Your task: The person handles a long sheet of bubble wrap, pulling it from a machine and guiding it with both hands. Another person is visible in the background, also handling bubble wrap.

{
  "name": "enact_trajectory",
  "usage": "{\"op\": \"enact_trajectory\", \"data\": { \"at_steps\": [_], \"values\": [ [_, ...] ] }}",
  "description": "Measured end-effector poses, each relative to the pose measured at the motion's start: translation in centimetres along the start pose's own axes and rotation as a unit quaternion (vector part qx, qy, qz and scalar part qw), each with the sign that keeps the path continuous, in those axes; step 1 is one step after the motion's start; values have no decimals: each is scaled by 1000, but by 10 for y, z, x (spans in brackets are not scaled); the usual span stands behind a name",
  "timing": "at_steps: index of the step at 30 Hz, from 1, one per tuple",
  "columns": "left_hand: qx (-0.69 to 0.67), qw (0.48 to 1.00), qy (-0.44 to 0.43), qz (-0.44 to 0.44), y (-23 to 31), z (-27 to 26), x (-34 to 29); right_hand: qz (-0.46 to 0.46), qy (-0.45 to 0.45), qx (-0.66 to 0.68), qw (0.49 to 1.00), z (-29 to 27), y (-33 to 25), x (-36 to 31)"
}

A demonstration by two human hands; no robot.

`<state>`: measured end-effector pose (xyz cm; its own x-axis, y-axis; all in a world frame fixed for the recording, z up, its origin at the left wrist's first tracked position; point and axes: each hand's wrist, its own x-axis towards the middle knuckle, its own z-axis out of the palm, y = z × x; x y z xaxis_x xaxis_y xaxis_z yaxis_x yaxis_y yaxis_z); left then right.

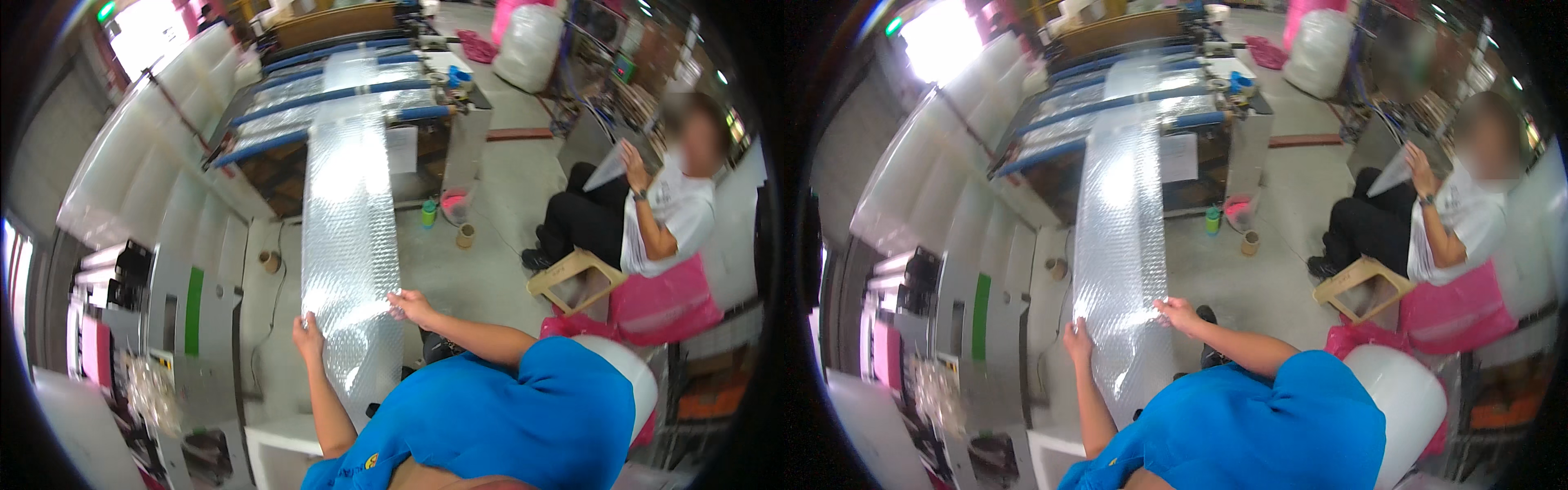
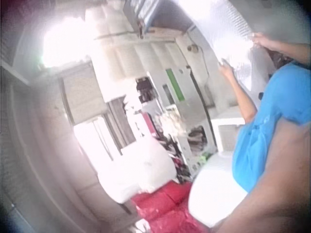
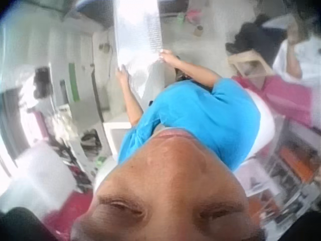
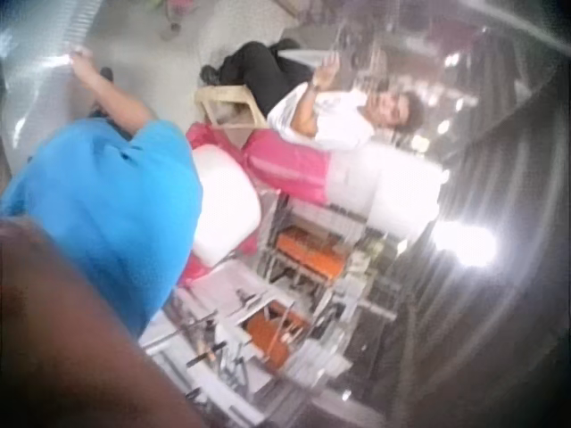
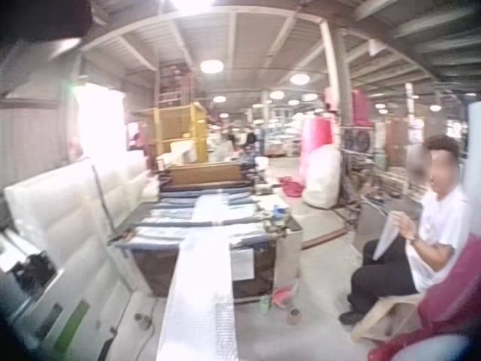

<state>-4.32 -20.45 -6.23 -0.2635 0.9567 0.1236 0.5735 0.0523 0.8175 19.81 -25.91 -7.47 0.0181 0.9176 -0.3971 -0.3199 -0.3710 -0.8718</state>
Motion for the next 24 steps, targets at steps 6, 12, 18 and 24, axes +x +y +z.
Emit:
{"op": "enact_trajectory", "data": {
  "at_steps": [6, 12, 18, 24],
  "values": [
    [39, 998, -6, -58, 6, 3, -3, -13, -4, 7, 1000, -1, 1, 1],
    [-30, 997, -48, -57, -24, 15, 4, -10, 38, -51, 998, -4, 10, 5],
    [-37, 979, -117, -161, -43, 43, 2, -12, 79, -84, 993, -17, 35, 24],
    [26, 987, -137, -79, -67, 65, 4, 12, 100, -234, 967, -32, 47, 39]
  ]
}}
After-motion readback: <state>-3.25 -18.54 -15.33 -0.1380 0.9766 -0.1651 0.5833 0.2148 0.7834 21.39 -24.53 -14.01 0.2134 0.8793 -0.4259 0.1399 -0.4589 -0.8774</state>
